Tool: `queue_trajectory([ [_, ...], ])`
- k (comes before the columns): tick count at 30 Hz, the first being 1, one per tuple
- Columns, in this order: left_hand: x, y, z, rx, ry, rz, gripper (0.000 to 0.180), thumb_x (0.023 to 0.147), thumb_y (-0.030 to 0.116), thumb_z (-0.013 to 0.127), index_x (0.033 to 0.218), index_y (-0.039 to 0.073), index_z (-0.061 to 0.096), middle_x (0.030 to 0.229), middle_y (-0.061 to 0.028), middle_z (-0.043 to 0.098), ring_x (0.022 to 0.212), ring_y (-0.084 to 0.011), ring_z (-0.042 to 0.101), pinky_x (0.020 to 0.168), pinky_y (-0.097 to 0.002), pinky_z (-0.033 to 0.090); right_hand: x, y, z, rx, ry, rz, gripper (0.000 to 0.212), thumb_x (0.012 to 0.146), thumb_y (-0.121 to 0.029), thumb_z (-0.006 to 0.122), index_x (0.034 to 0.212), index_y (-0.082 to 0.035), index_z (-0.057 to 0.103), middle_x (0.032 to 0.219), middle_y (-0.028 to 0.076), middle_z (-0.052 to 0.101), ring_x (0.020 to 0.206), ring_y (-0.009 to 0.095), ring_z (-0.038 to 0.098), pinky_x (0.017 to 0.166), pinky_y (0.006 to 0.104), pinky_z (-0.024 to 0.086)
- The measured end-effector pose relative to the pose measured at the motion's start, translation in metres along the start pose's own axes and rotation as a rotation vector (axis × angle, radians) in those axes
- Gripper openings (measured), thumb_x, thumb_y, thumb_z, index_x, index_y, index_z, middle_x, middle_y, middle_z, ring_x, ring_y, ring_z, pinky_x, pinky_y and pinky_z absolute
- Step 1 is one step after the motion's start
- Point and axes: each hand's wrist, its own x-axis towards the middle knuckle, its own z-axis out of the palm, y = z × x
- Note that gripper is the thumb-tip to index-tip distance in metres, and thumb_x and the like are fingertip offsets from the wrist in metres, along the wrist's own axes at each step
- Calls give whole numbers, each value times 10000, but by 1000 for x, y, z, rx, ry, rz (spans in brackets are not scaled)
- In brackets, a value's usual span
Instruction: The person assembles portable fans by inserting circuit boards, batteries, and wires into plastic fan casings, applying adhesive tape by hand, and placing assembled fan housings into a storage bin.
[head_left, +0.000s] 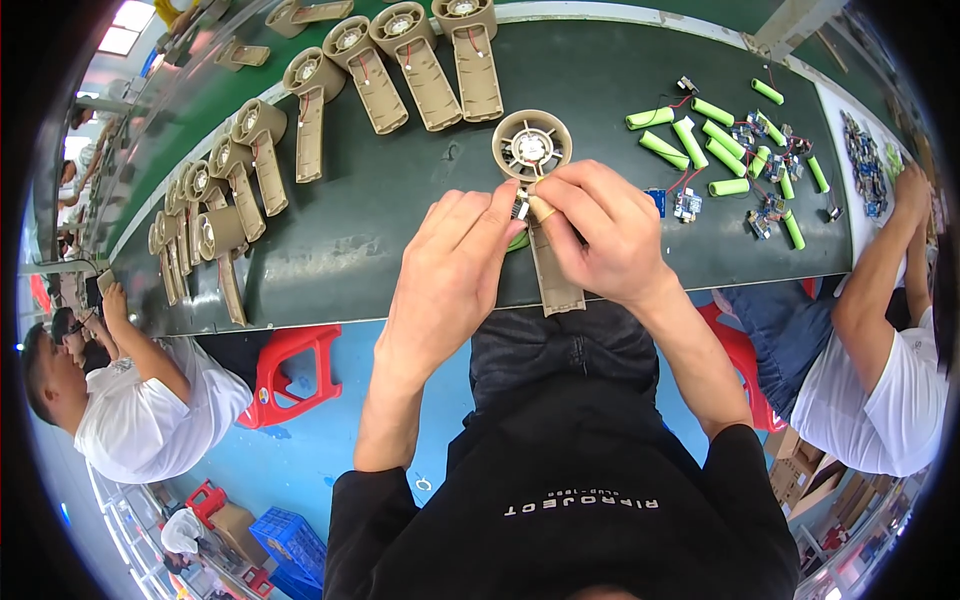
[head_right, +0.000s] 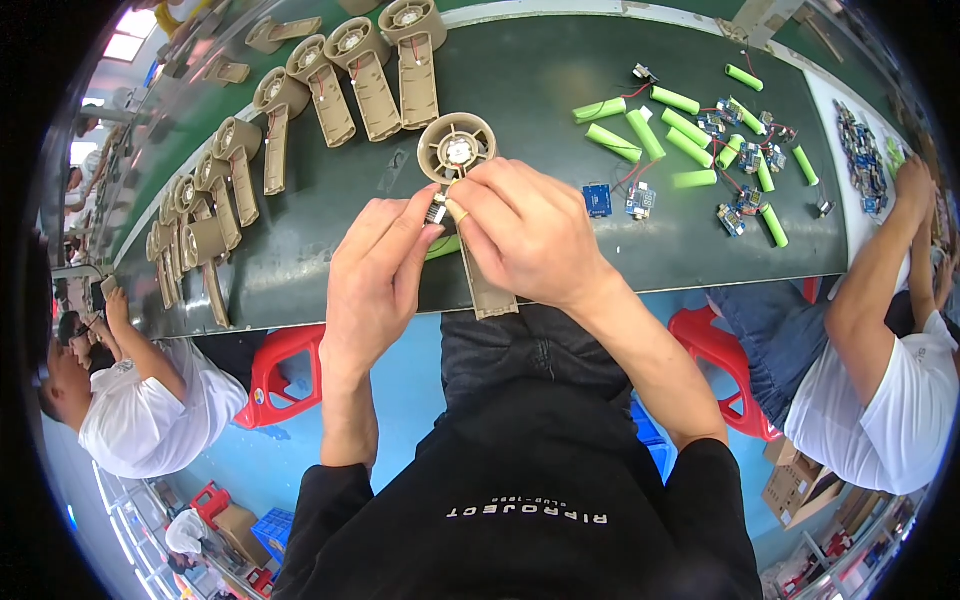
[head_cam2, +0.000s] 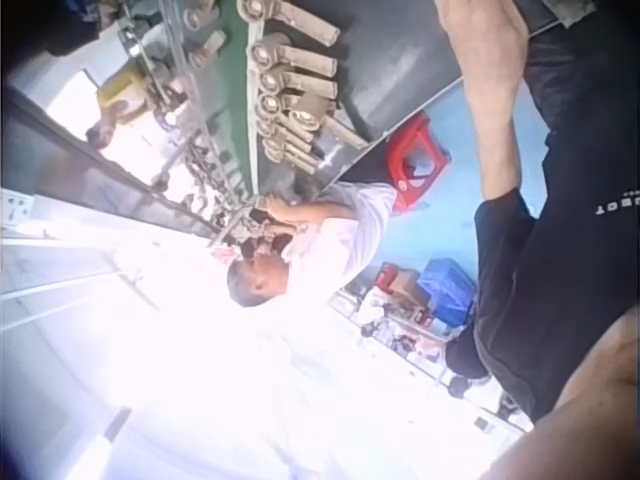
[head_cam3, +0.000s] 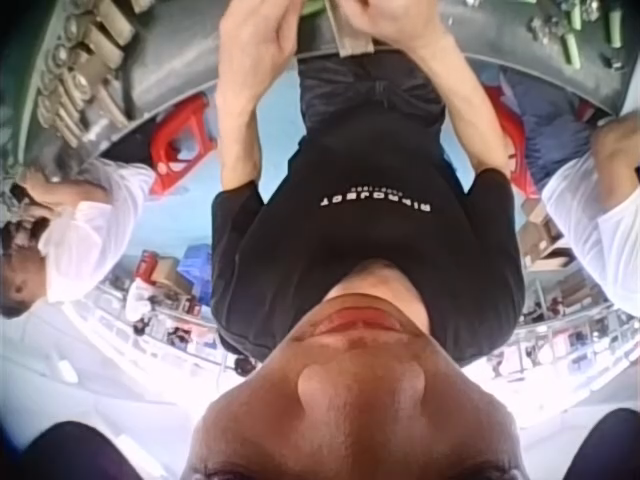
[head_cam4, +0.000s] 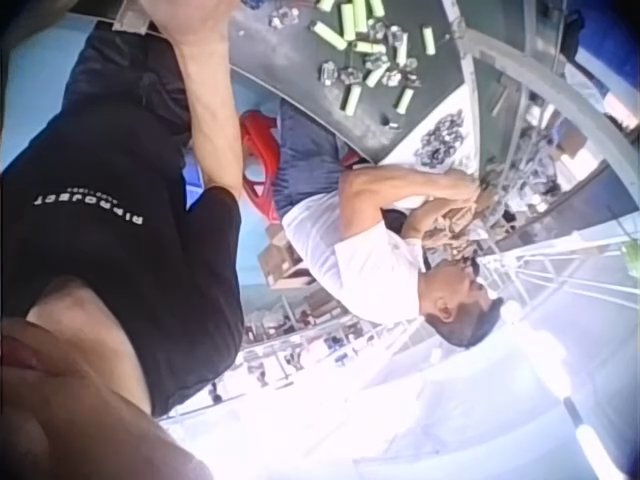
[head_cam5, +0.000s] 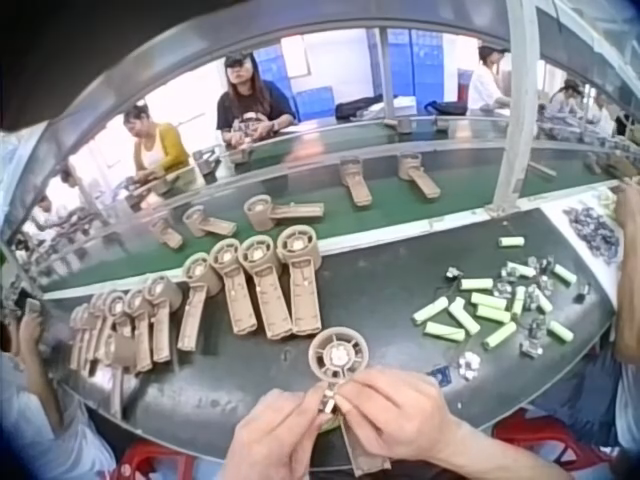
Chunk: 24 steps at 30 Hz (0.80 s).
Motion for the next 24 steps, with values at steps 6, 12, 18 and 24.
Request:
queue_trajectory([
  [6,-7,-5,9,-81,51,30,320,853,1,666,1160,-70,608,879,-124,592,760,-276,556,684,-376,470,-3,-4,3,14,13,9,185,717,48,693,889,-2,647,852,107,650,689,260,643,596,330,530],
  [12,-8,-1,15,-93,84,-5,321,847,-11,667,1157,-70,611,886,-130,598,764,-280,560,682,-372,472,-6,-2,2,21,26,1,188,719,50,696,895,3,652,855,111,650,697,269,647,606,332,535],
  [18,1,-4,11,-96,23,44,332,837,-16,671,1160,-68,611,879,-128,596,761,-278,557,683,-365,470,-4,5,0,15,43,-37,190,724,51,701,904,4,660,854,116,658,707,273,655,618,332,543],
  [24,0,-2,9,-183,96,-102,358,840,16,665,1181,-54,580,884,-149,581,765,-313,565,718,-396,468,4,0,2,31,26,2,206,742,48,703,939,-3,676,878,117,657,726,270,655,634,333,543],
])
